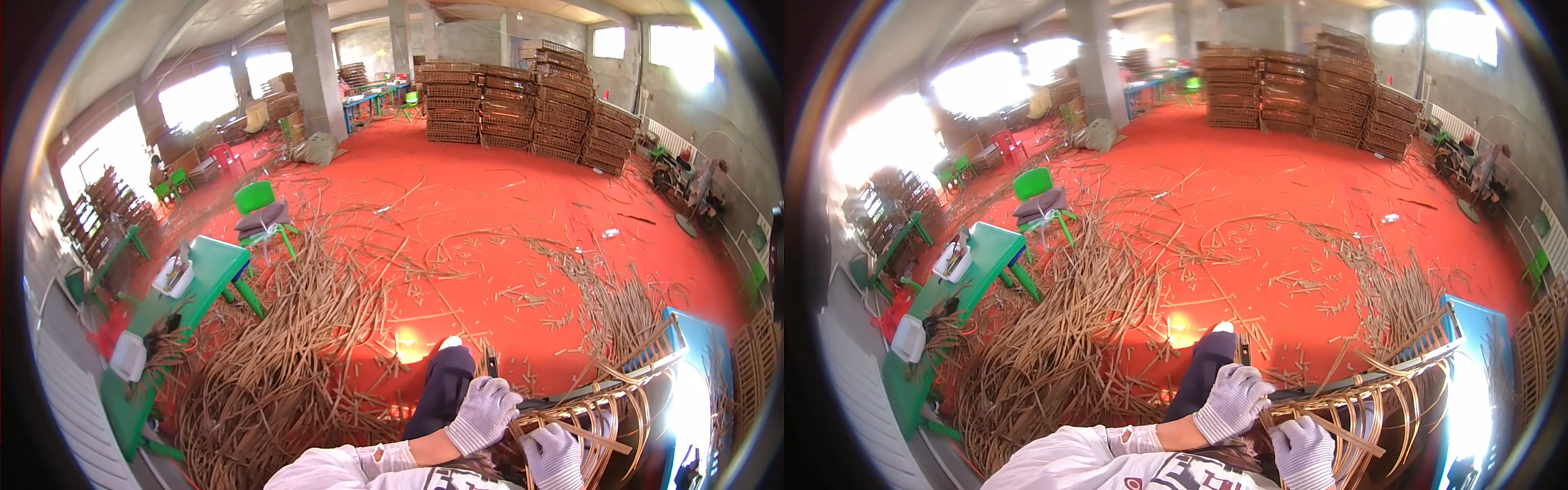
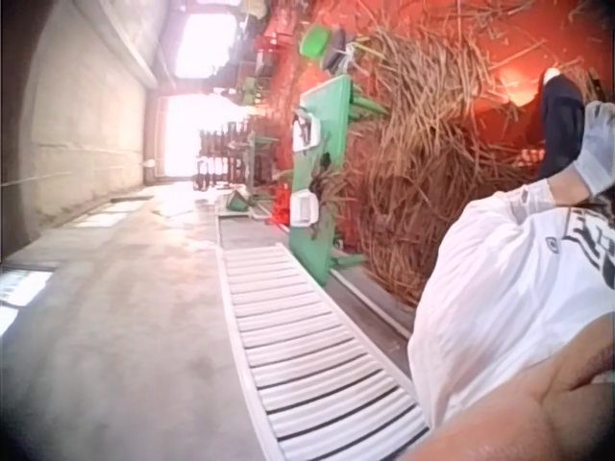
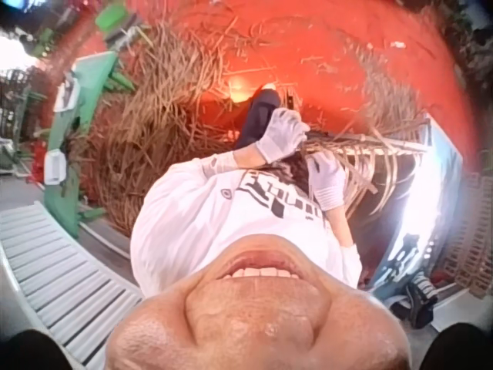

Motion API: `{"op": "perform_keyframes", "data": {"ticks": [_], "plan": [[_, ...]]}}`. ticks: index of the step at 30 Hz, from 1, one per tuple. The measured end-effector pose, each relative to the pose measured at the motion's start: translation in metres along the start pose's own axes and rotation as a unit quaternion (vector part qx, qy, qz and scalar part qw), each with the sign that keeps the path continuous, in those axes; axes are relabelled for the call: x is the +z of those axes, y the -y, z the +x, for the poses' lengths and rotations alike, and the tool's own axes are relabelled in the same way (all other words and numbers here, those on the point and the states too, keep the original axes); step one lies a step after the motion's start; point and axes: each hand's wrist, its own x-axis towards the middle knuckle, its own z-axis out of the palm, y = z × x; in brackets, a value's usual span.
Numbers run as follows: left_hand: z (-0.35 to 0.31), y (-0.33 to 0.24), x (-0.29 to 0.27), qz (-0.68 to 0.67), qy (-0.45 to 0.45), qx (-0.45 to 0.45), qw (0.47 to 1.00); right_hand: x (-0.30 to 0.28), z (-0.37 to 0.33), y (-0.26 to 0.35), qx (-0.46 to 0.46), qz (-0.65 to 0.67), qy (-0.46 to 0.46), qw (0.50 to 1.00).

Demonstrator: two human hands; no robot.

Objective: Assembling or weaving a wicker basket using a pneumatic stapler and hand manipulation of bamboo strips.

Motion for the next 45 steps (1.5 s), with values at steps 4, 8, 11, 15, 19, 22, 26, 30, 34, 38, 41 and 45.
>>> {"op": "perform_keyframes", "data": {"ticks": [4,8,11,15,19,22,26,30,34,38,41,45], "plan": [[0.004,-0.006,-0.004,-0.008,-0.009,0.009,1.0,0.009,-0.002,-0.009,0.021,0.035,-0.045,0.998],[-0.004,-0.008,-0.002,-0.004,-0.007,0.001,1.0,0.018,-0.007,-0.016,0.08,0.228,0.009,0.97],[-0.012,-0.009,0.001,-0.026,-0.003,-0.01,1.0,0.03,-0.016,-0.02,0.145,0.448,0.047,0.881],[-0.006,-0.005,-0.001,-0.004,-0.01,0.023,1.0,0.031,-0.012,-0.025,-0.005,0.302,-0.007,0.953],[-0.003,0.002,-0.004,-0.009,-0.016,0.018,1.0,0.041,0.011,-0.027,-0.087,0.176,-0.081,0.977],[0.009,0.004,-0.011,-0.052,-0.005,0.034,0.998,0.056,0.016,-0.034,-0.018,0.37,-0.08,0.925],[0.013,0.001,-0.002,-0.063,0.0,0.03,0.998,0.068,0.013,-0.05,0.115,0.616,-0.028,0.779],[0.006,0.002,0.0,-0.047,-0.006,0.035,0.998,0.056,0.009,-0.044,0.184,0.607,-0.001,0.773],[0.004,0.003,0.002,-0.047,0.012,0.041,0.998,0.051,0.006,-0.051,0.183,0.644,-0.041,0.742],[0.004,0.007,0.002,-0.048,0.008,0.047,0.998,0.055,0.005,-0.046,0.157,0.641,-0.013,0.751],[0.003,0.009,0.002,-0.046,0.01,0.046,0.998,0.056,0.005,-0.044,0.191,0.623,0.001,0.759],[0.003,0.013,0.006,-0.05,0.005,0.046,0.998,0.066,0.0,-0.049,0.208,0.619,0.024,0.757]]}}
